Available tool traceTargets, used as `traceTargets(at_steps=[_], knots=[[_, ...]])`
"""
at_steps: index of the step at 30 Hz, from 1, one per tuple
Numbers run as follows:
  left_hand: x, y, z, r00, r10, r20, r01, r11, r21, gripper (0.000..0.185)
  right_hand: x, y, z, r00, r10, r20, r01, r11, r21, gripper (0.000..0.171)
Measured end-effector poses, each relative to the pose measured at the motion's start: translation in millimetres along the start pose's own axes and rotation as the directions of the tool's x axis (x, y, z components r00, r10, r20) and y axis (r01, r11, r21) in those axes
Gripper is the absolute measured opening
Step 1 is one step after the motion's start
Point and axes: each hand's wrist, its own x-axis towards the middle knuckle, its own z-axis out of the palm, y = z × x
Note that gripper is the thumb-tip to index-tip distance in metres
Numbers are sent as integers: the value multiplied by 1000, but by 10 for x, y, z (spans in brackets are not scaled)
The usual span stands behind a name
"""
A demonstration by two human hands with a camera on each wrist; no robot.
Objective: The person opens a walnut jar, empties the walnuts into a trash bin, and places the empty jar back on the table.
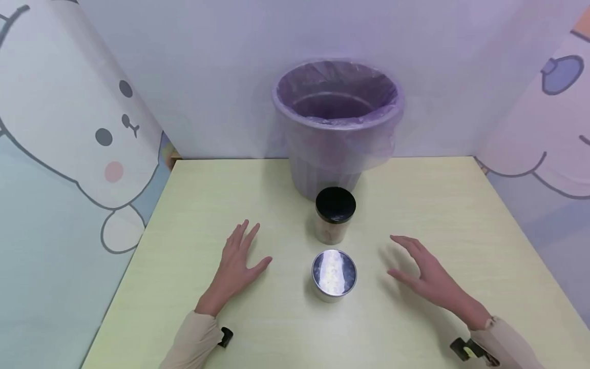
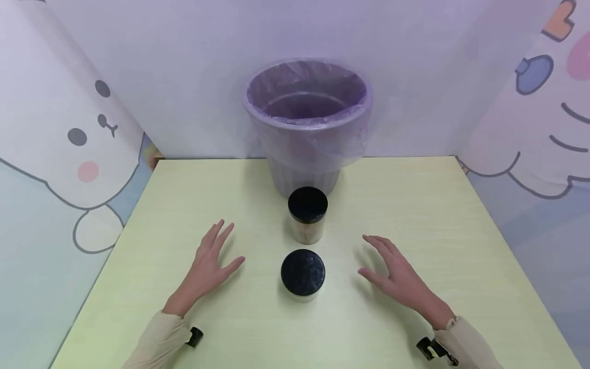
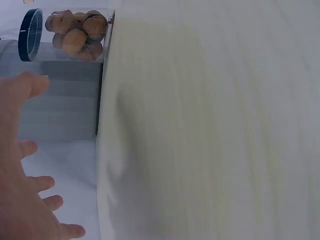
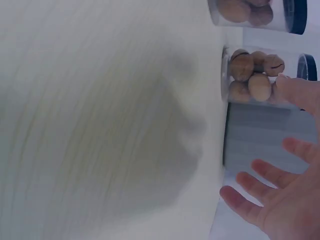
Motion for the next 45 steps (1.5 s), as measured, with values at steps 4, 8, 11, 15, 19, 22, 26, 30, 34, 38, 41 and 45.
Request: traceTargets(at_steps=[4,8,11,15,19,22,26,30,34,38,41,45], knots=[[-7,43,-9,999,-35,21,37,996,-78,76,-1,-72,40,999,-52,-5,52,997,51,70],[-10,84,-21,996,-67,51,75,981,-177,73,-1,-137,92,997,-71,15,70,994,80,69],[-1,110,-28,996,-60,63,75,964,-255,71,7,-180,118,997,-69,28,66,993,99,71],[-1,147,-38,996,-43,80,67,946,-317,71,21,-217,143,996,-75,46,69,989,134,75],[-6,190,-40,993,-32,110,70,932,-356,74,30,-233,184,994,-93,56,82,982,171,78],[1,214,-22,992,-9,129,60,915,-399,76,41,-286,206,994,-89,61,76,980,185,80],[18,230,8,989,38,142,30,892,-450,76,81,-513,150,993,-88,74,71,977,203,78],[39,305,-37,985,85,151,0,873,-488,74,99,-544,185,991,-108,80,86,969,232,79],[68,483,-191,980,117,159,-12,839,-544,72,106,-390,324,989,-123,85,97,961,260,83],[92,585,-278,976,137,167,-16,819,-574,71,134,-378,399,984,-137,113,98,950,296,83],[104,607,-283,974,152,169,-26,813,-582,71,150,-396,448,978,-165,124,120,943,311,82],[112,620,-266,970,177,164,-47,806,-590,70,169,-409,508,975,-182,129,135,941,309,85]])
